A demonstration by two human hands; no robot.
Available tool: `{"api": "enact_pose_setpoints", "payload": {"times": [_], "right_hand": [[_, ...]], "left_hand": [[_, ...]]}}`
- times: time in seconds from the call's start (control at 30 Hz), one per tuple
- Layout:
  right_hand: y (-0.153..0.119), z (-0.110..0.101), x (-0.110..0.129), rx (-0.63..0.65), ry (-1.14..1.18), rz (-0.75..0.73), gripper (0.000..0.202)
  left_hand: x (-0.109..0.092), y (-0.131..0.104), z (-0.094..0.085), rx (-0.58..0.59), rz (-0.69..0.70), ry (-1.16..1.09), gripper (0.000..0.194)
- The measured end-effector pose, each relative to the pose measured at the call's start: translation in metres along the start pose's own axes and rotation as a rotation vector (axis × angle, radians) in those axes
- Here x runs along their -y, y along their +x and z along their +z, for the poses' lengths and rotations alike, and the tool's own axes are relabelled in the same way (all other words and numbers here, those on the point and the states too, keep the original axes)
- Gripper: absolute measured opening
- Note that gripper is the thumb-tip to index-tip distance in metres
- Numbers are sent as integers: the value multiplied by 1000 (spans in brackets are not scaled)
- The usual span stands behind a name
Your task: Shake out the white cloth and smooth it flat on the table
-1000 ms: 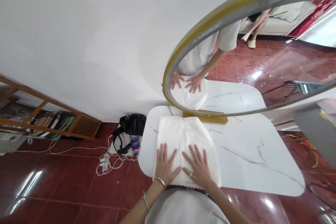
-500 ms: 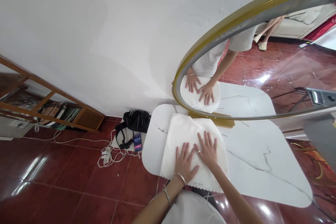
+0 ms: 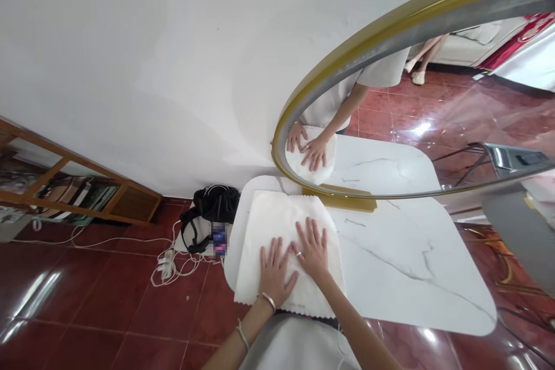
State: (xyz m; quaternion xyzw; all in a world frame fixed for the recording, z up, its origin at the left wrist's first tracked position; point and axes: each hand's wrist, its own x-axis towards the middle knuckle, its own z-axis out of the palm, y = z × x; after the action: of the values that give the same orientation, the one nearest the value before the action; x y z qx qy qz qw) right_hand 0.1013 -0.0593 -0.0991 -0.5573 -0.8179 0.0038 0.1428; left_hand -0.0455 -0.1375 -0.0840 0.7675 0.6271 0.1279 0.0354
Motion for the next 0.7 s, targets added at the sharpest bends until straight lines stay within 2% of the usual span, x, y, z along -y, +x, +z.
{"api": "enact_pose_setpoints", "payload": {"times": [0.3,0.43,0.5,0.63,0.7], "right_hand": [[-40,-11,-92,-132,-101,137,66],[-50,-8,-116,-177,-145,133,68],[-51,-5,-119,-193,-157,132,68],[-50,0,-112,-228,-161,157,72],[-51,1,-104,-237,-153,165,75]], "left_hand": [[-68,32,32,57,228,-153,77],[-86,37,44,62,290,-205,82],[-86,46,46,76,245,-254,74],[-65,91,37,107,-17,-333,27],[-47,122,29,72,-142,-310,26]]}}
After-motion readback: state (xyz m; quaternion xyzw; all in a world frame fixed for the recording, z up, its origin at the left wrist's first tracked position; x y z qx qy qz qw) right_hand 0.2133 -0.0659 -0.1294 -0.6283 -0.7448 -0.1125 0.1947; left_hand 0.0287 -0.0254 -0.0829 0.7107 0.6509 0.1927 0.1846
